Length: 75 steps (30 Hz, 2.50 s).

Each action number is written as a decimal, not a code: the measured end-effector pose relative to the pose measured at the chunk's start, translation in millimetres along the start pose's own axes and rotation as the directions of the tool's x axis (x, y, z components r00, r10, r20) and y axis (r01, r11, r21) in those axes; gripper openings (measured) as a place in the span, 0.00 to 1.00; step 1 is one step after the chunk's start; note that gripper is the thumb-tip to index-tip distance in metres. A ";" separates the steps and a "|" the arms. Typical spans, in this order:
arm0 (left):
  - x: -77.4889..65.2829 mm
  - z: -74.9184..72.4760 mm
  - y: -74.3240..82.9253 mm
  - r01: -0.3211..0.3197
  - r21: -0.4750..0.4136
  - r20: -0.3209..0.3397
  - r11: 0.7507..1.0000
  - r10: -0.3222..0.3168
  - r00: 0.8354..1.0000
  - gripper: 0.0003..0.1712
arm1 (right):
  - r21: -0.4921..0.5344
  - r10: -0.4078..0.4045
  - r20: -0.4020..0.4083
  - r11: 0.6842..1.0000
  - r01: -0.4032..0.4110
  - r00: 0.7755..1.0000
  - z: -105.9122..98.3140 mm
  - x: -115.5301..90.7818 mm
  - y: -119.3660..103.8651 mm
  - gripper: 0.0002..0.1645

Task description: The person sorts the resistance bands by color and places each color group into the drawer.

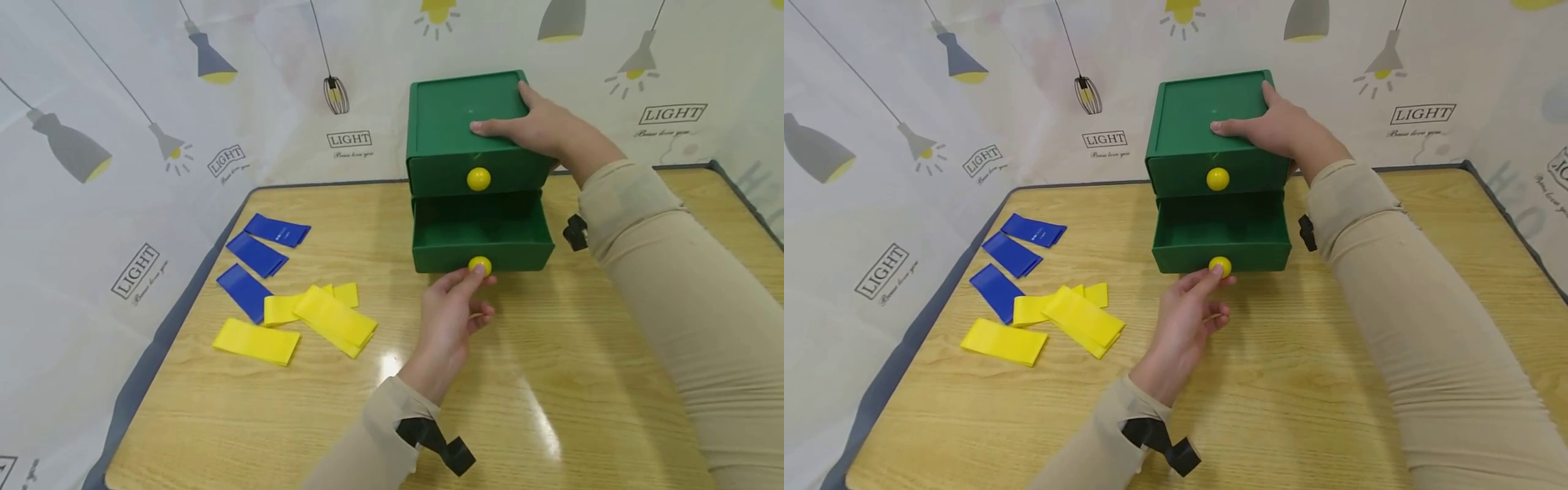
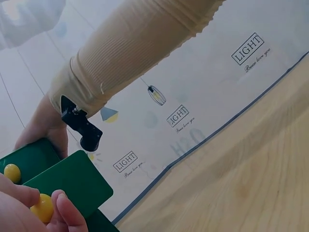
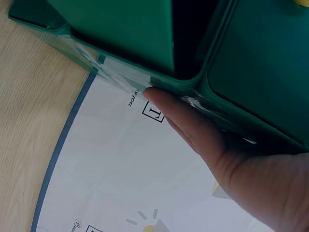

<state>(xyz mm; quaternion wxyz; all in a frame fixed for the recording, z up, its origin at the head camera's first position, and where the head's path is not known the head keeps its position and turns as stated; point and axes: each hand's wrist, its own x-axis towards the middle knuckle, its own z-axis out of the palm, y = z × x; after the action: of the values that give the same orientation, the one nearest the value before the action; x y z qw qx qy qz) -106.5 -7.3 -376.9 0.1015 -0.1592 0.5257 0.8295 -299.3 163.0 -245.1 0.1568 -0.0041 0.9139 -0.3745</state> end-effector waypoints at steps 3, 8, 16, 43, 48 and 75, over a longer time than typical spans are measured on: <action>-5.2 -0.3 -2.3 -0.006 -0.005 -0.009 1.000 0.005 1.000 0.19 | 0.002 -0.001 0.000 1.000 0.001 1.000 -0.1 -0.7 -0.6 0.75; -13.8 -0.5 -6.9 -0.022 0.004 -0.032 1.000 0.022 0.999 0.18 | 0.006 0.004 0.009 1.000 -0.004 1.000 0.9 -1.2 -0.6 0.75; -16.7 -1.6 -11.4 -0.028 -0.013 -0.073 1.000 0.027 0.997 0.15 | 0.000 -0.003 0.002 1.000 0.003 1.000 -0.9 0.0 1.7 0.75; -0.9 -180.6 110.3 0.052 0.943 -0.200 0.329 0.435 0.878 0.28 | 0.013 -0.004 -0.003 1.000 0.004 1.000 -2.1 -0.2 2.3 0.74; -3.2 -212.0 121.9 0.189 0.958 -0.258 0.215 0.364 0.895 0.34 | 0.016 -0.004 0.000 1.000 0.004 1.000 -1.1 0.3 0.5 0.74; 14.6 -236.9 113.6 0.197 0.898 -0.281 0.394 0.168 0.945 0.21 | 0.010 0.001 -0.004 1.000 -0.001 1.000 -1.0 -0.1 1.4 0.73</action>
<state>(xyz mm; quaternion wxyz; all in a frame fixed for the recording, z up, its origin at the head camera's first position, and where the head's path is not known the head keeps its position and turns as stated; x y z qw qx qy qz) -120.9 -270.0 -380.9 0.0908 -0.2165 0.9022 0.3619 -299.4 164.8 -245.4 0.1553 -0.0022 0.9123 -0.3789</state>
